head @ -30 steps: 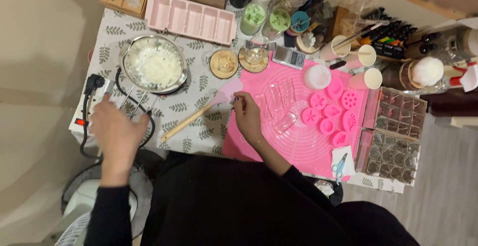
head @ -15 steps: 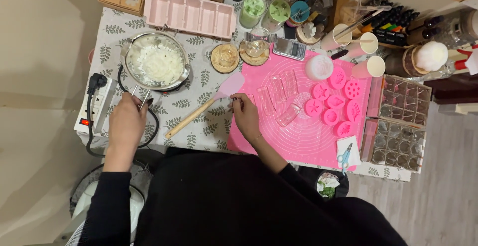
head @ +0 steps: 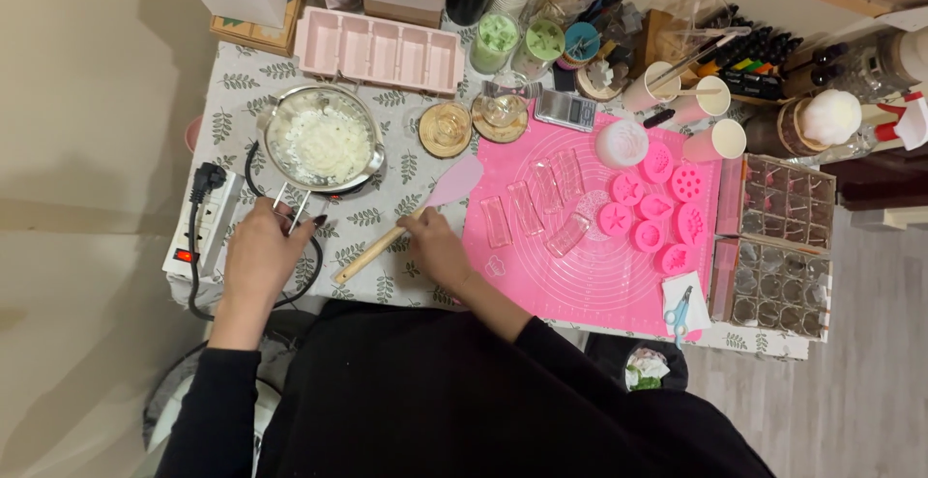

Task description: Melting wax in a pot and preparing wicks and molds for candle making.

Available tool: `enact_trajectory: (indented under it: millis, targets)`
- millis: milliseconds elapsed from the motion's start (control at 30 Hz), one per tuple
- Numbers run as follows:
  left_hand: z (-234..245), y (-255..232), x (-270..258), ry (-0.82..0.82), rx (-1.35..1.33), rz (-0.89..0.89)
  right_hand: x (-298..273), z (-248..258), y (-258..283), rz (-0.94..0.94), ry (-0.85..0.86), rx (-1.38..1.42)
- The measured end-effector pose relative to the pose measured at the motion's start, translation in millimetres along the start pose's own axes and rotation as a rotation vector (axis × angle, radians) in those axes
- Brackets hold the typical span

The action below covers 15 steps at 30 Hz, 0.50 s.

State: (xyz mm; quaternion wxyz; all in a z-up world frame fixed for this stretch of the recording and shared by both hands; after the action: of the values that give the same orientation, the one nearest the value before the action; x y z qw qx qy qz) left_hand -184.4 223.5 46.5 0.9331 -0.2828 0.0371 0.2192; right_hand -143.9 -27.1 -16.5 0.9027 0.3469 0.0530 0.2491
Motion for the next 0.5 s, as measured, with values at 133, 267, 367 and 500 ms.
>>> enact_trajectory:
  millis: [133,267,367,500]
  targets:
    - [9,0,1,-0.028,-0.037,-0.030,9,-23,16,0.104,0.052,-0.171]
    - [6,9,-1,0.058,-0.120,0.067,12,-38,32,0.300,0.107,-0.347]
    - [3,14,2,0.122,-0.169,0.071,21,-30,40,0.378,0.193,-0.271]
    - [4,19,2,0.239,-0.228,0.116,37,40,80,0.238,0.323,0.061]
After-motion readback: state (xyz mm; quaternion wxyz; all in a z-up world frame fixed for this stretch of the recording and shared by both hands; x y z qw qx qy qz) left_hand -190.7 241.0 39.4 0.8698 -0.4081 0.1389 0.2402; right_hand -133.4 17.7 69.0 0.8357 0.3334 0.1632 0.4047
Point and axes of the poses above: each hand's wrist, its own x-axis towards the middle knuckle, its own z-axis out of the back of the hand, y = z × x, the point moved 10 cm from there along x, towards the middle knuckle
